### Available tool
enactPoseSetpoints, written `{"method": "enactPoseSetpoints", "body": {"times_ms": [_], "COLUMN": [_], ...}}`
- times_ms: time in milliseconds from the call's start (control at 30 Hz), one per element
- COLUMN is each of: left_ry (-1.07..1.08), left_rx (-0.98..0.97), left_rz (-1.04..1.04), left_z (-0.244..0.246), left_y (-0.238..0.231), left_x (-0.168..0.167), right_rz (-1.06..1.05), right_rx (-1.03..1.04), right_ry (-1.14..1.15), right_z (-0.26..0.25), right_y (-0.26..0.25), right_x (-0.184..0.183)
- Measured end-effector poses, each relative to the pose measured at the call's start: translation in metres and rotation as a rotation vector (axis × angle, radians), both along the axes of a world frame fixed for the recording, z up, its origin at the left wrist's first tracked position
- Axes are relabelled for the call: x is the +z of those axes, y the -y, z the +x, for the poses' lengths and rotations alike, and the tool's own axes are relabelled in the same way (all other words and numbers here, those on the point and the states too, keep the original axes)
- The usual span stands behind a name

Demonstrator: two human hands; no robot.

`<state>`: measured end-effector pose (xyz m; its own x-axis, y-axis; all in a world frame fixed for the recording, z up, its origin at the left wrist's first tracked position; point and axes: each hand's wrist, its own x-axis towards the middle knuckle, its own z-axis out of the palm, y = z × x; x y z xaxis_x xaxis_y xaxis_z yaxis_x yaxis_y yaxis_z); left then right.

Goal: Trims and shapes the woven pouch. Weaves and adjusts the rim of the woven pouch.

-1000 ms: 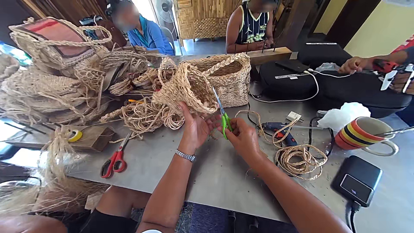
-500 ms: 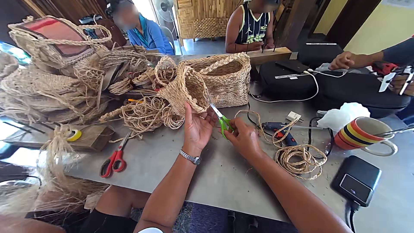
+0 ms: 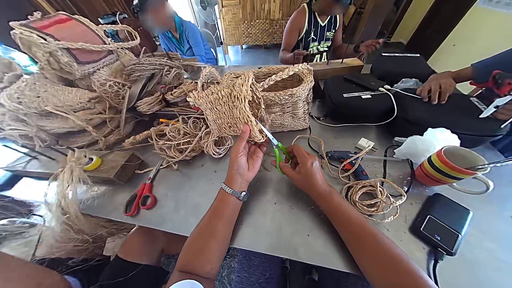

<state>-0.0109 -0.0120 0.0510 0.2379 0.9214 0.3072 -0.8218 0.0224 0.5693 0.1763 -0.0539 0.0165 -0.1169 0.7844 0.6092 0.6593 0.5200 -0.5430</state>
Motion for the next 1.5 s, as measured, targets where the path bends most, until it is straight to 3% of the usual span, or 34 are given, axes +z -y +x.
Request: {"method": "enactPoseSetpoints", "body": {"times_ms": [333, 900, 1233, 1500], "left_ry": [0.02, -0.166, -0.128, -0.089], "left_rx": [0.01, -0.074, 0.041, 0.014], "left_rz": [0.059, 0.032, 0.004, 0.032], "left_z": [-0.012, -0.01, -0.014, -0.024], "left_y": [-0.004, 0.0, -0.004, -0.015], "left_x": [0.004, 0.004, 0.004, -0.001], "right_rz": [0.034, -0.046, -0.024, -0.123], "right_rx": [0.037, 0.163, 0.14, 0.249], "right_ry": [0.041, 0.06, 0.067, -0.207], "right_z": [0.003, 0.032, 0.027, 0.033], "right_y": [-0.001, -0.009, -0.009, -0.01], "right_x": [0.0, 0.013, 0.013, 0.011]}}
